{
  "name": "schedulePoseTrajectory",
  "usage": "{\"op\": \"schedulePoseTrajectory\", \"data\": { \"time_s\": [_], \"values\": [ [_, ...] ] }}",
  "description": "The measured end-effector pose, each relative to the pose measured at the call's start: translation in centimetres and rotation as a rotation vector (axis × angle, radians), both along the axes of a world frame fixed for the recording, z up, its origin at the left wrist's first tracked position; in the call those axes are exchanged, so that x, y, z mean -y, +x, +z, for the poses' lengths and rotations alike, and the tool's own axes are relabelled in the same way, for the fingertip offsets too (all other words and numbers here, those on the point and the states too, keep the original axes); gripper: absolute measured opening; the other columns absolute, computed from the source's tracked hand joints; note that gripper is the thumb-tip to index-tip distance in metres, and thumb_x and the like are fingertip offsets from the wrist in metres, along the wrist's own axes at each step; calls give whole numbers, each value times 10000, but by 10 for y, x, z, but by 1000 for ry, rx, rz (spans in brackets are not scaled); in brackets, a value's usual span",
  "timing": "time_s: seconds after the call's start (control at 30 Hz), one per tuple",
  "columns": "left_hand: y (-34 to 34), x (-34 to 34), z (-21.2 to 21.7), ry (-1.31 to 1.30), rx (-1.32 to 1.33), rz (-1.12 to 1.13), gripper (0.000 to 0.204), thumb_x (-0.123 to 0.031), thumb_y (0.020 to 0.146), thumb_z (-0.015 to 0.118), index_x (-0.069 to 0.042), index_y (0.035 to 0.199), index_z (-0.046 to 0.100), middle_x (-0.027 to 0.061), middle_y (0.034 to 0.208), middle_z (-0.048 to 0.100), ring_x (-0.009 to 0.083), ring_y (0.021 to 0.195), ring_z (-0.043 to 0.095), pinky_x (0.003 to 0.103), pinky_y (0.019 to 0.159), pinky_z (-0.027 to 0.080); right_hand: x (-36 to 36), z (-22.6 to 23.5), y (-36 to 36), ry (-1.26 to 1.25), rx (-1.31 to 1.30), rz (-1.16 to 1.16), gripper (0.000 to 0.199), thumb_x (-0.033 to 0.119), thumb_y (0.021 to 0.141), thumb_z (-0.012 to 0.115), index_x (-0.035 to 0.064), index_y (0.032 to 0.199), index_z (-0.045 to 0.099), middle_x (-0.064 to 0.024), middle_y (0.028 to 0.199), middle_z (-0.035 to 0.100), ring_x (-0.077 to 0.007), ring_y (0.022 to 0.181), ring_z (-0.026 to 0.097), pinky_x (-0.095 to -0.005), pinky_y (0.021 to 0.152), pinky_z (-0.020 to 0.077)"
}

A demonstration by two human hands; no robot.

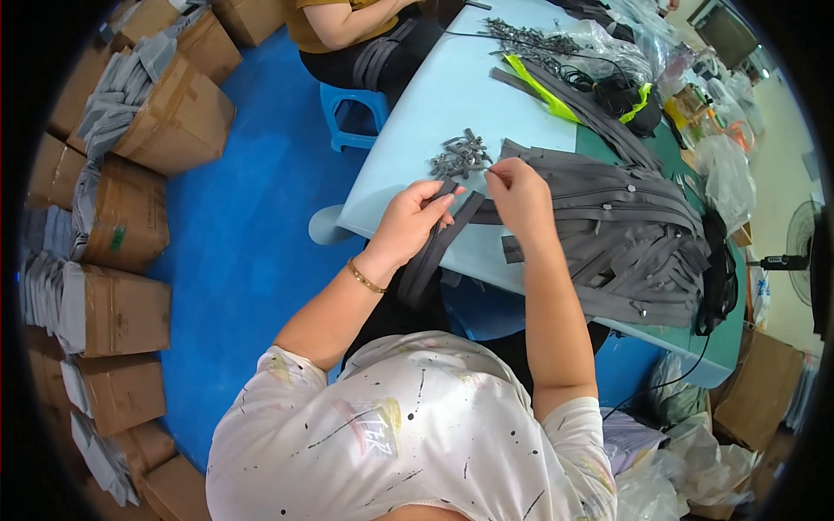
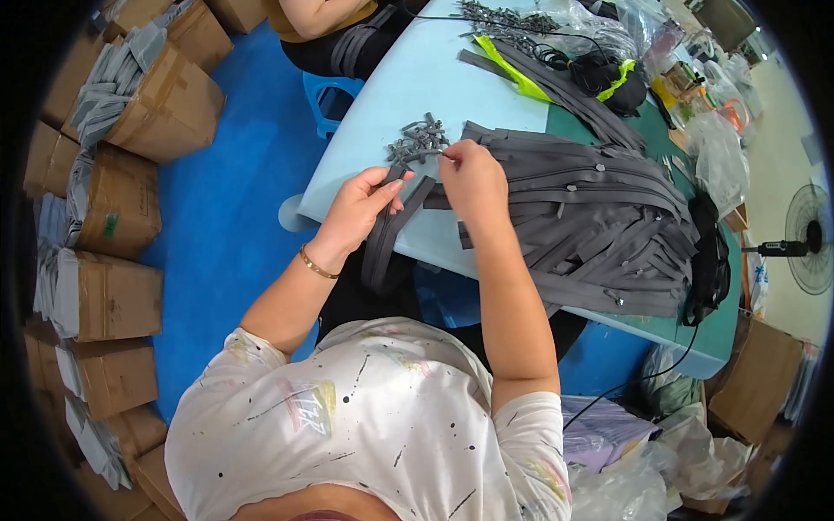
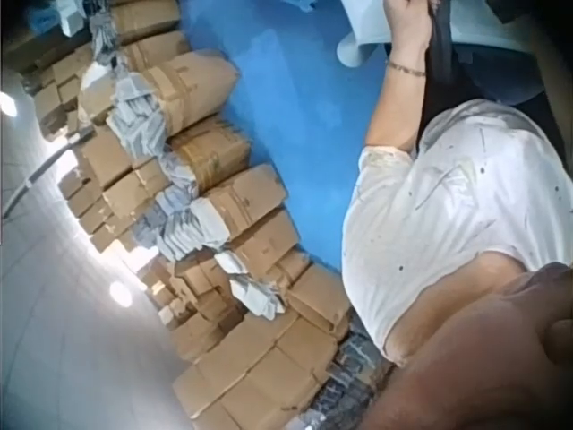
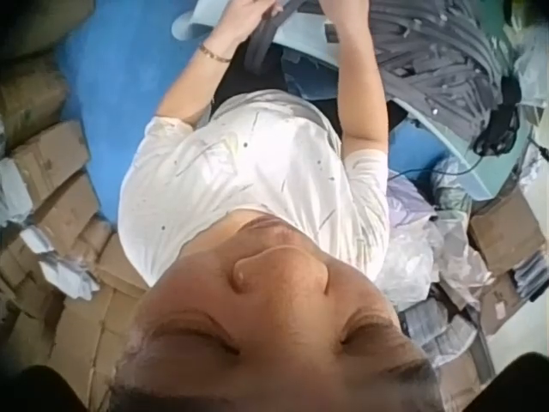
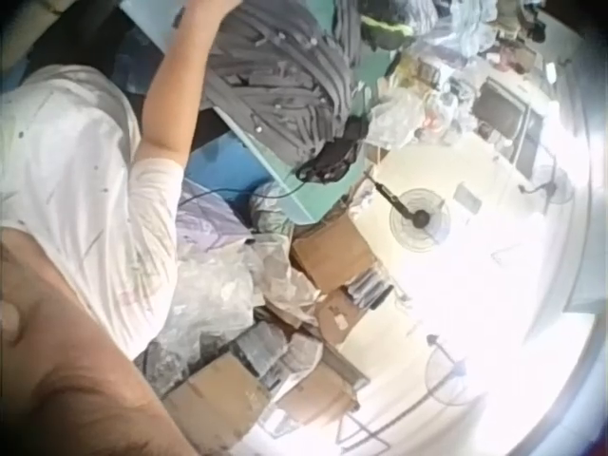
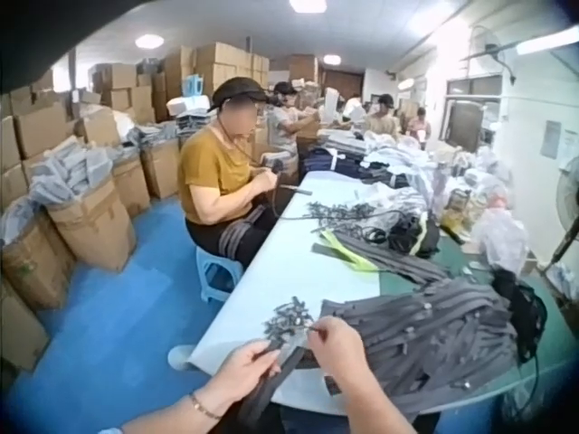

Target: The person is manually attaching zipper sliders to lengths of zipper tape at a workshop table.

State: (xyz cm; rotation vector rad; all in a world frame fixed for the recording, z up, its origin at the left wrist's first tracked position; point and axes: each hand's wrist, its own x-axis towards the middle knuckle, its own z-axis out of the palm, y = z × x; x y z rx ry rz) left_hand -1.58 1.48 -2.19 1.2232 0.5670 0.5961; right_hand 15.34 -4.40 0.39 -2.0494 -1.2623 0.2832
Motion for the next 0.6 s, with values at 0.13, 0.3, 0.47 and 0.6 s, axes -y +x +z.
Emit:
{"op": "schedulePoseTrajectory", "data": {
  "time_s": [0.13, 0.3, 0.47, 0.6],
  "values": [
    [7, 7, 5, 145, 79, 105, 159, -53, 861, 583, 8, 1008, 579, 21, 818, 593, 60, 663, 534, 201, 593, 451, 19, 12, -1, 131, -966, 48, 169, 134, 812, 628, 53, 952, 579, -59, 837, 639, -98, 720, 574, -222, 603, 424],
    [11, 11, 5, 228, 78, 84, 122, -52, 853, 600, 12, 955, 581, 21, 805, 599, 52, 676, 536, 199, 584, 450, 34, 13, -11, 147, -1135, 119, 194, 162, 815, 651, 72, 947, 541, -49, 819, 641, -76, 701, 572, -189, 565, 378],
    [11, 17, 4, 174, 10, 58, 112, -53, 851, 605, 7, 944, 584, 3, 768, 580, 56, 666, 538, 192, 594, 453, 37, 0, -17, 170, -1054, 120, 155, 166, 843, 631, 47, 943, 625, -16, 775, 640, -68, 711, 575, -189, 553, 388],
    [11, 17, 3, 74, 64, 65, 99, -74, 851, 611, -2, 914, 590, 1, 762, 595, 53, 649, 529, 194, 580, 435, 40, -3, -16, 237, -938, 149, 210, 175, 847, 630, 34, 1000, 658, -25, 801, 651, -64, 719, 572, -197, 567, 412]
  ]
}}
